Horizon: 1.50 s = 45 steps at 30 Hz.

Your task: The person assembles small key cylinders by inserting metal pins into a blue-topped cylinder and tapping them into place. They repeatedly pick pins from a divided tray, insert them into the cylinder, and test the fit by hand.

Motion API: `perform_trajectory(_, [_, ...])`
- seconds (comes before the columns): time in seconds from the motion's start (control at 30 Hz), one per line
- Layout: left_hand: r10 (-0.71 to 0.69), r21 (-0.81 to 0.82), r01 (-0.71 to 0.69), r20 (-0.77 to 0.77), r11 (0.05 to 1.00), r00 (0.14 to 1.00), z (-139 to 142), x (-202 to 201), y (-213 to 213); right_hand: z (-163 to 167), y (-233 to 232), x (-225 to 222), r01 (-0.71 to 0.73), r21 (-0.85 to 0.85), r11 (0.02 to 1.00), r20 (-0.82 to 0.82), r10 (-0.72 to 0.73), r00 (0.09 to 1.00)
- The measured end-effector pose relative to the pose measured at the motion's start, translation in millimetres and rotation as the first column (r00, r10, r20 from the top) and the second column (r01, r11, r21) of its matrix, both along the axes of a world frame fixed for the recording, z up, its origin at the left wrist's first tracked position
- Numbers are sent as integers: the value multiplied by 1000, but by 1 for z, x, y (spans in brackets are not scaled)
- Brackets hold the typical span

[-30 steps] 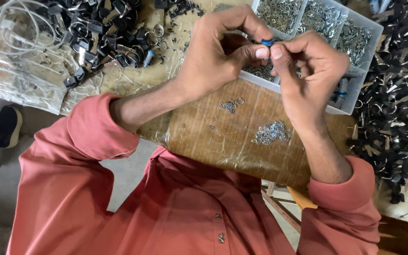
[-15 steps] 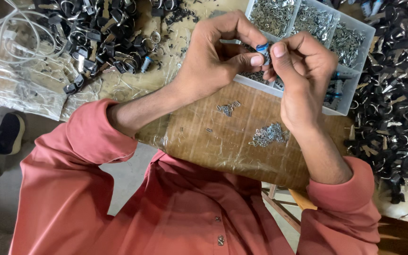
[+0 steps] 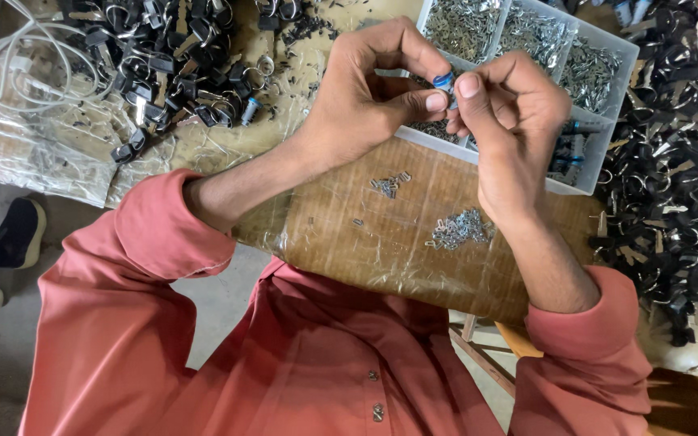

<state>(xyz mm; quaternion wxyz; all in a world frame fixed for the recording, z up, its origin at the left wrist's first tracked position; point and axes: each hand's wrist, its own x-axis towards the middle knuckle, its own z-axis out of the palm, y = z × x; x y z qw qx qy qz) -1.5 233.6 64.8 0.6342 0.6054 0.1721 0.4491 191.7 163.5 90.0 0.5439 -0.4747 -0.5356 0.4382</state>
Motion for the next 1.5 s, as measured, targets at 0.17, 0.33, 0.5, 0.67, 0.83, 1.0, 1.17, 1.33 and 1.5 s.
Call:
perform_trajectory(0.17, [-16, -46, 16, 15, 999, 1000, 1, -1, -3, -3, -1, 0, 3, 54, 999, 83, -8, 997])
perform_trajectory(0.33, [4, -64, -5, -16, 998, 1000, 0, -1, -5, 6, 1, -1, -91, 264, 960, 328, 0, 945])
perform_trajectory(0.5, [-71, -118, 76, 45, 990, 996, -2, -4, -3, 44, 5, 6, -28, 190, 981, 434, -59, 899])
perform_trajectory(0.67, [-117, -89, 122, 53, 989, 992, 3, -8, -7, 74, -53, 39, 218, 295, 930, 306, -308, 901])
perform_trajectory(0.83, [-47, -132, 54, 57, 990, 997, 13, -6, -9, 29, -196, 88, 504, 433, 747, 255, -638, 727])
perform_trajectory(1.0, [13, -83, -9, 45, 996, 999, 22, -12, -14, -63, -307, 162, 669, 742, -42, -9, -999, -53])
perform_trajectory(1.17, [22, -83, -19, 35, 996, 999, 33, -16, -20, -107, -368, 212, 643, 738, -205, 51, -933, -355])
perform_trajectory(1.33, [25, 9, -26, 29, 1000, 999, 35, -22, -23, -105, -388, 204, 694, 714, -96, 138, -952, -274])
perform_trajectory(1.5, [75, 4, -75, 36, 997, 997, 32, -23, -23, -98, -386, 197, 723, 684, -101, 156, -947, -280])
